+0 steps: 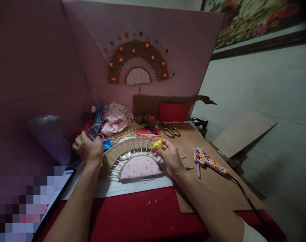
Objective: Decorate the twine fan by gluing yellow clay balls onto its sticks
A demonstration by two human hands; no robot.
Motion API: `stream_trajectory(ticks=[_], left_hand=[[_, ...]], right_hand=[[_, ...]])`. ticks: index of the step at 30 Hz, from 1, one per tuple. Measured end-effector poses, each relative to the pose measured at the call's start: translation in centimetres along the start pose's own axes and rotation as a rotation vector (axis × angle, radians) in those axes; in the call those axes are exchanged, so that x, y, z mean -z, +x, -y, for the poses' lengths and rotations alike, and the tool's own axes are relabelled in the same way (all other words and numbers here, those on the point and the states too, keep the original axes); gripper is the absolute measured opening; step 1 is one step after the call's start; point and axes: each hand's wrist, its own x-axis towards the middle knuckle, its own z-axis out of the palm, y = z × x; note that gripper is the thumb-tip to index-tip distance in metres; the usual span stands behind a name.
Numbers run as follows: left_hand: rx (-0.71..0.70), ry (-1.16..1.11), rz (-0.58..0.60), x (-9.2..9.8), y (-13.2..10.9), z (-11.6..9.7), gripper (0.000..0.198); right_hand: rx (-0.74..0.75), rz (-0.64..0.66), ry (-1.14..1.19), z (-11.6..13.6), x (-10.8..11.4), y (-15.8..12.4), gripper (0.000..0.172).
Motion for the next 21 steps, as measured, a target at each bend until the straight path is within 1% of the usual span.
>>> stream_trajectory(ticks=[1, 2, 3, 4, 5, 7, 8, 9, 10, 12, 14, 15, 17, 19, 21], left_hand=[[-0.110, 0.092, -0.081, -0.1, -0.6, -0.5, 0.045], [-0.216, 0.146, -0.108, -0.5, -1.5, -1.0, 0.046], [-0.285, 0.129, -0.050, -1.0, -2.7, -1.5, 0.041], [-0.301, 0.046, 0.095, -1.7, -4.1, -2.0, 0.032], [-0.251, -0.085, 0.308, -2.3, -5.6, -2.5, 0.027], [-0.008, -0.369, 0.793, -3.6, -8.5, -3.2, 0.032], [0.124, -0.513, 0.917, -4.1, -9.7, -3.4, 0.035], [0.253, -0.646, 1.000, -4.4, -10.7, -3.5, 0.038], [0.372, -0.763, 1.038, -4.6, -11.3, -3.6, 0.037], [0.558, -0.927, 0.994, -4.6, -11.6, -3.4, 0.034], [0.646, -0.959, 0.896, -4.4, -10.9, -3.0, 0.037], [0.657, -0.933, 0.855, -4.3, -10.5, -2.7, 0.038], [0.632, -0.864, 0.790, -4.1, -9.8, -2.3, 0.036], [0.603, -0.840, 0.765, -4.1, -9.6, -2.2, 0.034], [0.589, -0.868, 0.758, -4.1, -9.8, -2.4, 0.035]], right_hand=[[0.027, 0.003, -0.065, 0.0, 0.0, 0.0, 0.043], [0.066, 0.008, -0.145, -0.1, 0.1, -0.1, 0.043], [0.120, 0.013, -0.237, -0.1, 0.1, -0.3, 0.041], [0.187, 0.019, -0.337, -0.2, 0.1, -0.4, 0.039], [0.266, 0.026, -0.442, -0.3, 0.1, -0.6, 0.037], [0.440, 0.044, -0.636, -0.5, 0.1, -0.9, 0.035], [0.516, 0.070, -0.713, -0.5, 0.1, -1.1, 0.036], [0.575, 0.107, -0.772, -0.5, 0.1, -1.2, 0.039], [0.616, 0.150, -0.810, -0.5, 0.1, -1.3, 0.042], [0.657, 0.222, -0.850, -0.4, 0.2, -1.4, 0.048], [0.684, 0.221, -0.869, -0.2, 0.2, -1.5, 0.049], [0.694, 0.198, -0.866, -0.1, 0.1, -1.5, 0.046], [0.690, 0.143, -0.837, -0.1, 0.1, -1.6, 0.037], [0.668, 0.114, -0.810, -0.2, -0.1, -1.7, 0.028], [0.659, 0.114, -0.812, -0.4, -0.3, -1.9, 0.023]])
